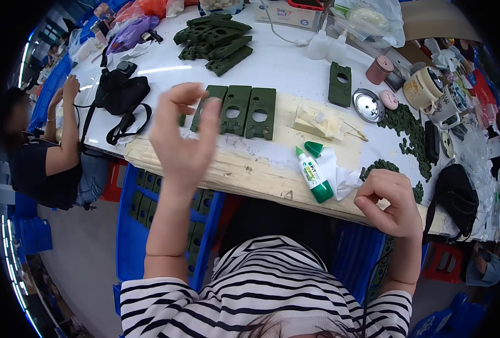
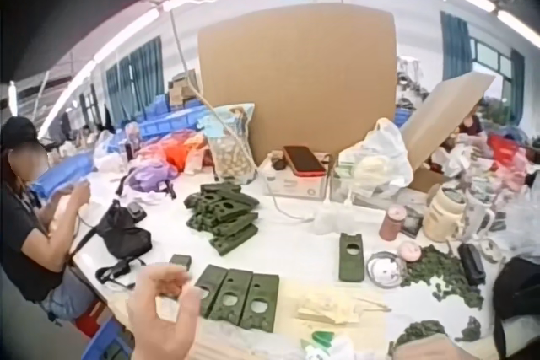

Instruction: Assembling plastic toy tank parts by applying glue and attaching components.

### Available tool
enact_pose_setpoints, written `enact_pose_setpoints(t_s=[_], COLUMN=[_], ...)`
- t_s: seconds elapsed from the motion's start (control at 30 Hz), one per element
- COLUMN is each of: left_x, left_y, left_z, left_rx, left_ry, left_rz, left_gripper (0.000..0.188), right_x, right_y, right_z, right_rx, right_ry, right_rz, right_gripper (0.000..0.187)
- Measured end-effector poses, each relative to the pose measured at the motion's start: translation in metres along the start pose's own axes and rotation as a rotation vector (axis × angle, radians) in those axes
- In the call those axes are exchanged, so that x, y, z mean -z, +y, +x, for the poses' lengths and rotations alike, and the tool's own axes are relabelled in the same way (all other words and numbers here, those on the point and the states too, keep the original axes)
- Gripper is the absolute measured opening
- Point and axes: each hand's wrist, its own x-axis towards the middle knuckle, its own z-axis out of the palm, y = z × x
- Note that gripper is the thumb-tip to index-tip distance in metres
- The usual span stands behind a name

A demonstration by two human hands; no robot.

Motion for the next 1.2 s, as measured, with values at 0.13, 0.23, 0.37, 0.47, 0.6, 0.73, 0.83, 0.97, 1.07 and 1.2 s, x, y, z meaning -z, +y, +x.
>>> enact_pose_setpoints(t_s=[0.13, 0.23, 0.37, 0.47, 0.6, 0.73, 0.83, 0.97, 1.07, 1.2], left_x=[0.033, 0.034, 0.028, 0.025, 0.026, 0.026, 0.029, 0.032, 0.034, 0.023], left_y=[-0.096, -0.109, -0.099, -0.099, -0.097, -0.096, -0.09, -0.088, -0.083, -0.07], left_z=[-0.011, -0.01, 0.002, 0.005, 0.008, 0.012, 0.018, 0.016, 0.01, -0.006], left_rx=[0.376, 0.503, 0.502, 0.448, 0.444, 0.404, 0.555, 0.505, 0.499, 0.152], left_ry=[-0.153, -0.251, -0.378, -0.427, -0.456, -0.513, -0.535, -0.478, -0.421, -0.286], left_rz=[0.265, 0.242, 0.321, 0.358, 0.347, 0.414, 0.222, 0.215, 0.177, 0.256], left_gripper=[0.058, 0.072, 0.075, 0.078, 0.08, 0.074, 0.063, 0.056, 0.053, 0.046], right_x=[-0.002, -0.009, -0.014, -0.016, -0.016, -0.018, -0.019, -0.02, -0.02, -0.02], right_y=[0.0, -0.002, -0.005, -0.006, -0.006, -0.006, -0.004, -0.003, -0.002, 0.001], right_z=[-0.003, 0.001, 0.005, 0.004, 0.003, 0.003, 0.003, 0.003, 0.003, 0.002], right_rx=[0.052, 0.113, 0.129, 0.129, 0.109, 0.104, 0.105, 0.104, 0.112, 0.092], right_ry=[-0.007, -0.029, -0.062, -0.076, -0.091, -0.095, -0.099, -0.095, -0.083, -0.095], right_rz=[-0.036, -0.087, -0.124, -0.146, -0.169, -0.189, -0.192, -0.19, -0.189, -0.197], right_gripper=[0.012, 0.013, 0.015, 0.015, 0.015, 0.015, 0.015, 0.015, 0.015, 0.015])
